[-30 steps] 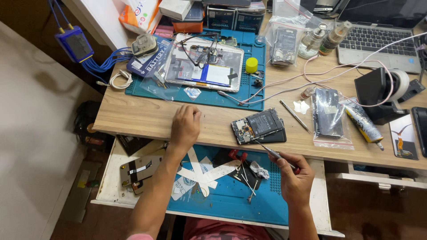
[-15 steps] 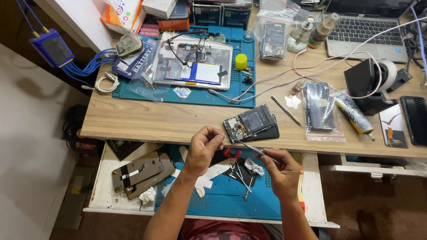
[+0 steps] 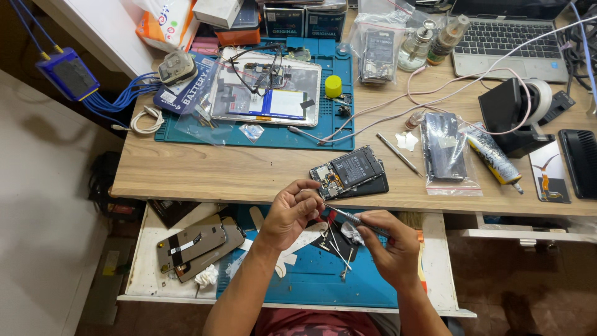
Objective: The person uses a metal spudger to pry and separate the internal components of a disassembled smartphone from its back casing. They carefully lift the motherboard and battery assembly, then reassemble the device by placing the internal components back into the casing and pressing the edges to secure the fit.
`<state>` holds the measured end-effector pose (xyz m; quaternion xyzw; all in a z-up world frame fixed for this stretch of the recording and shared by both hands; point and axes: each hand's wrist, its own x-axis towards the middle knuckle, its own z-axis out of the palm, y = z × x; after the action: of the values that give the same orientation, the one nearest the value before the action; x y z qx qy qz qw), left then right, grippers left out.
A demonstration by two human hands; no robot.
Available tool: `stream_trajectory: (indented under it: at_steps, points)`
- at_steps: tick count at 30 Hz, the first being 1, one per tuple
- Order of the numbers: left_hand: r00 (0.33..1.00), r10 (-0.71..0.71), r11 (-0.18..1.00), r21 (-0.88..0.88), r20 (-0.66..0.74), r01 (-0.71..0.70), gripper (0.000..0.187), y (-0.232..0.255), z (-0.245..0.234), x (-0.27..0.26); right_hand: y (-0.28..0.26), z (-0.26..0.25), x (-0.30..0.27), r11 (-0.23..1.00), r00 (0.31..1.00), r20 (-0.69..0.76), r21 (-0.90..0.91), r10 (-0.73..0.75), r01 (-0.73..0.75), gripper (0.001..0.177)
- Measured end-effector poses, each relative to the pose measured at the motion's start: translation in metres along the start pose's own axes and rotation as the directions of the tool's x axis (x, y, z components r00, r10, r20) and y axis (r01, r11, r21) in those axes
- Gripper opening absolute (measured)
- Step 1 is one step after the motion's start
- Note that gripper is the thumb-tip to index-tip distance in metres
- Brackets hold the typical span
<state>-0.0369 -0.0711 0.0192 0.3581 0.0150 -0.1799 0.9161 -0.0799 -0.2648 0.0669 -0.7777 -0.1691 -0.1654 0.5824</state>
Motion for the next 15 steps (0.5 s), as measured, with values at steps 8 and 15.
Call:
stream_trajectory:
  at_steps: [8, 15]
  points:
    - [1.0, -0.01, 1.0, -0.004, -0.007, 0.01, 0.057, 0.0015, 0.0055, -0.001, -0.0066, 0.0, 0.0029, 0.998, 0.998, 0.016, -0.038, -0.054, 0.055, 0.016]
    - [0.996, 0.075, 0.997, 0.041, -0.057, -0.073, 0.056, -0.0029, 0.0087, -0.0016, -0.0077, 0.0036, 0.0033, 0.996, 0.998, -0.011, -0.06, -0.067, 0.066, 0.014]
